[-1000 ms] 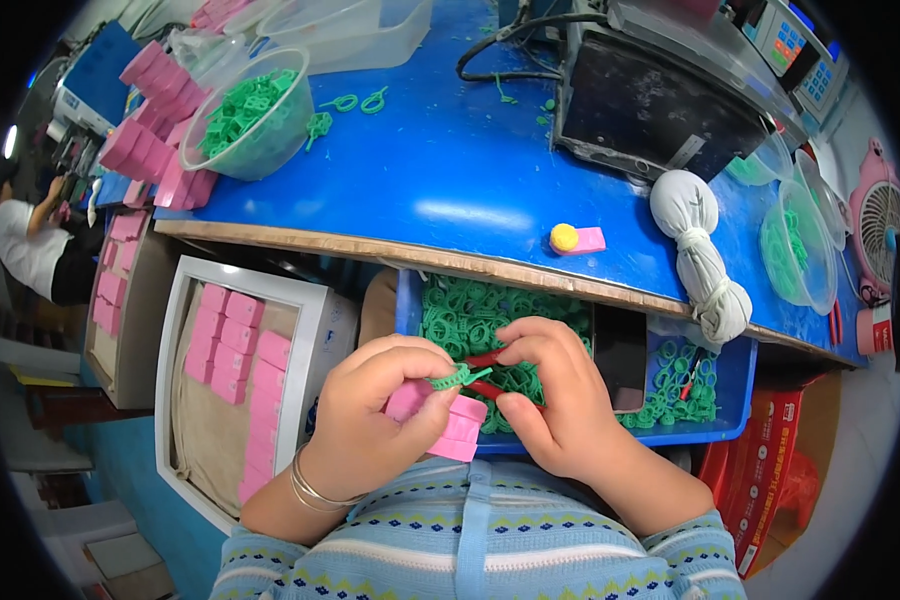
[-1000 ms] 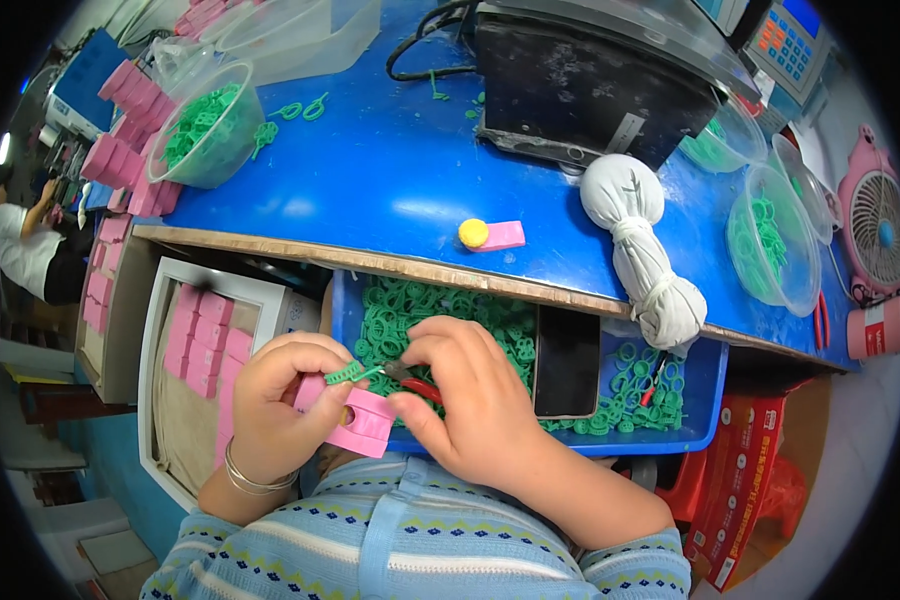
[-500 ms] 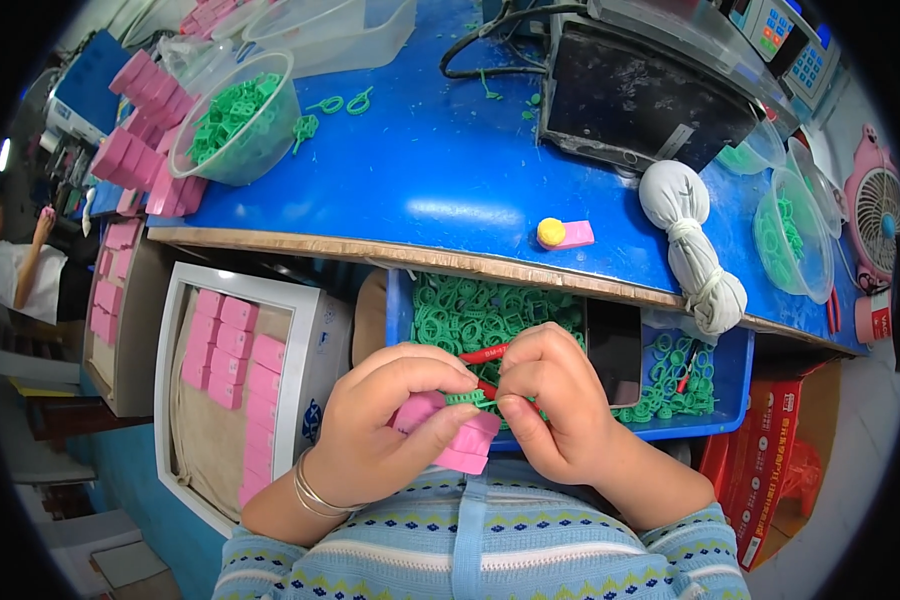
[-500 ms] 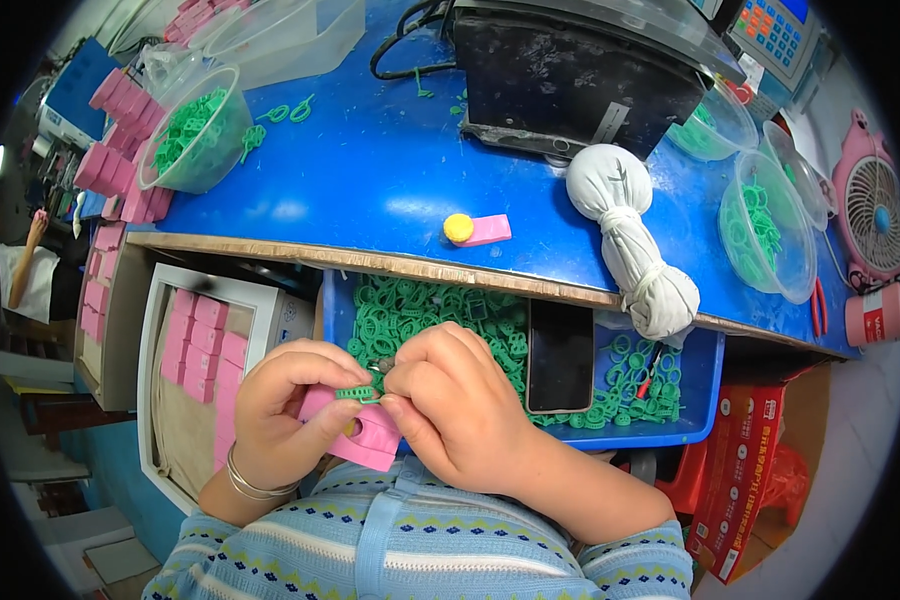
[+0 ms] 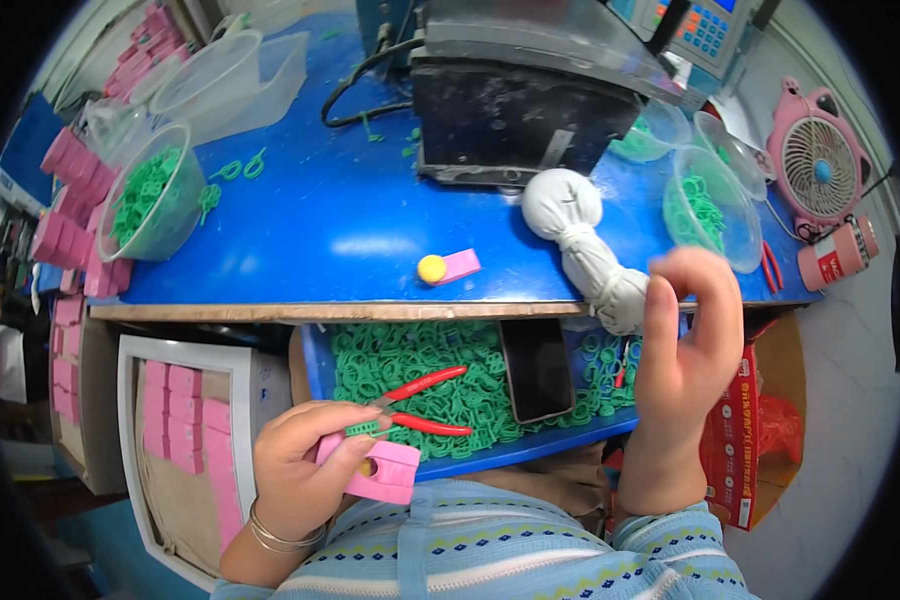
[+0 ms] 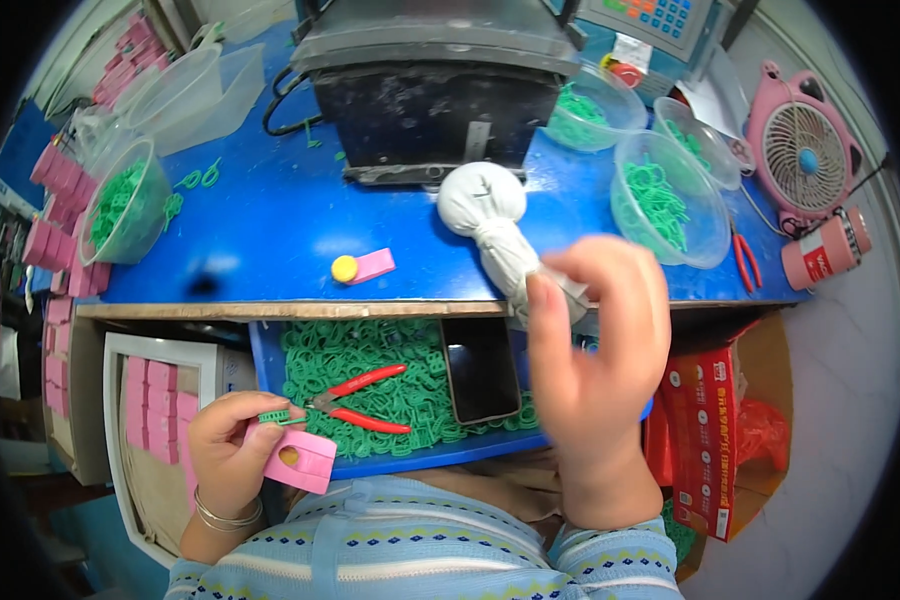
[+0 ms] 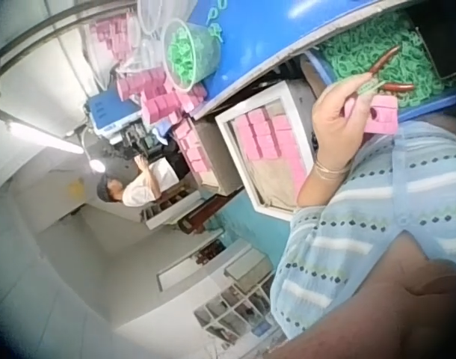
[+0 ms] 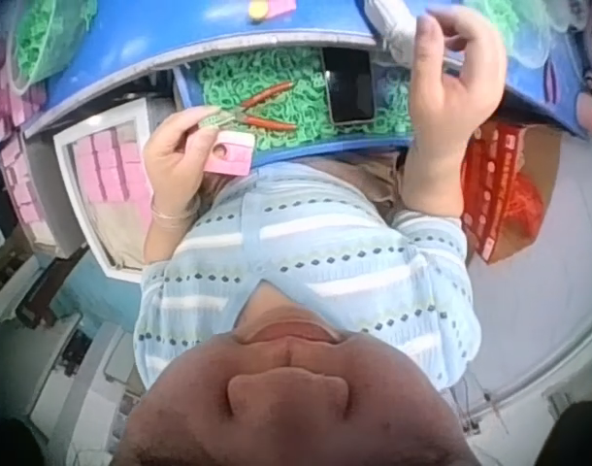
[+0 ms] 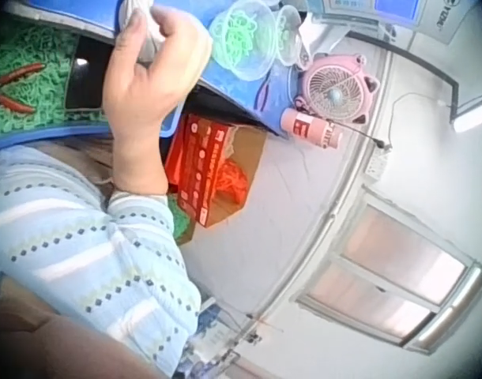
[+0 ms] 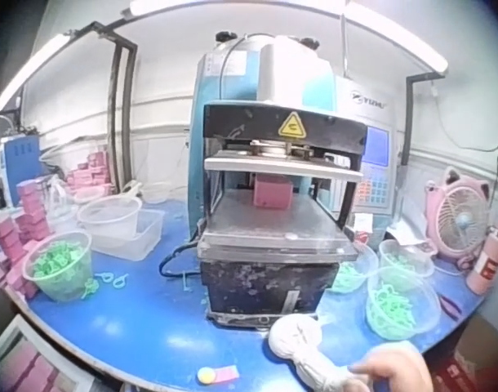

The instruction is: The person inserts small plastic components and sprues into pink silicone molds, using pliers and a brush for assembly.

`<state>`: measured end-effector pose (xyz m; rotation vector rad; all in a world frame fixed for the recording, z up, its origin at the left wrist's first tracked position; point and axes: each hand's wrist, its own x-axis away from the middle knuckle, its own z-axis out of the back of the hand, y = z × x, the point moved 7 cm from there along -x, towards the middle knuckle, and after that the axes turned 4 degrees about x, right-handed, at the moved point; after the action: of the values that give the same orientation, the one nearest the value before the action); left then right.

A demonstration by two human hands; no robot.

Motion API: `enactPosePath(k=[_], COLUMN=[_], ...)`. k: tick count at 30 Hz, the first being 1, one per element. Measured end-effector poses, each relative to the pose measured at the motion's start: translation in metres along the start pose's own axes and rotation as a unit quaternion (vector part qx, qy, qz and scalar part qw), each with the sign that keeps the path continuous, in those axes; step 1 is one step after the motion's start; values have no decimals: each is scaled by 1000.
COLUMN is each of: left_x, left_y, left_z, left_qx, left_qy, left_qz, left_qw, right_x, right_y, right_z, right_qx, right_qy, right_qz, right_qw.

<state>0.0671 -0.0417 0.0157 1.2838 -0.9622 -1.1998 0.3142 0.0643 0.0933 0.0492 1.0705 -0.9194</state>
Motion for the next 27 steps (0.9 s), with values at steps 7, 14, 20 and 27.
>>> enactPosePath(k=[7,14,20,27], left_x=[-6,-6,-6,-10], left_y=[-2,0,-1,-12], left_z=[-10,-13,-13,-18], left_qx=[-10,-14,7,18], left_qy=[-18,-18,-14,-41], left_qz=[-10,-10,4,33], left_qw=[1000,1000,1000,998], right_x=[23,30,4,-16], right_y=[-7,-25,2,46], right_z=[-42,-46,-57,-53], right_qx=[122,58,81,3], right_qy=[-140,-81,-129,-145], right_qz=[110,124,66,-117], right_qw=[976,987,986,982])
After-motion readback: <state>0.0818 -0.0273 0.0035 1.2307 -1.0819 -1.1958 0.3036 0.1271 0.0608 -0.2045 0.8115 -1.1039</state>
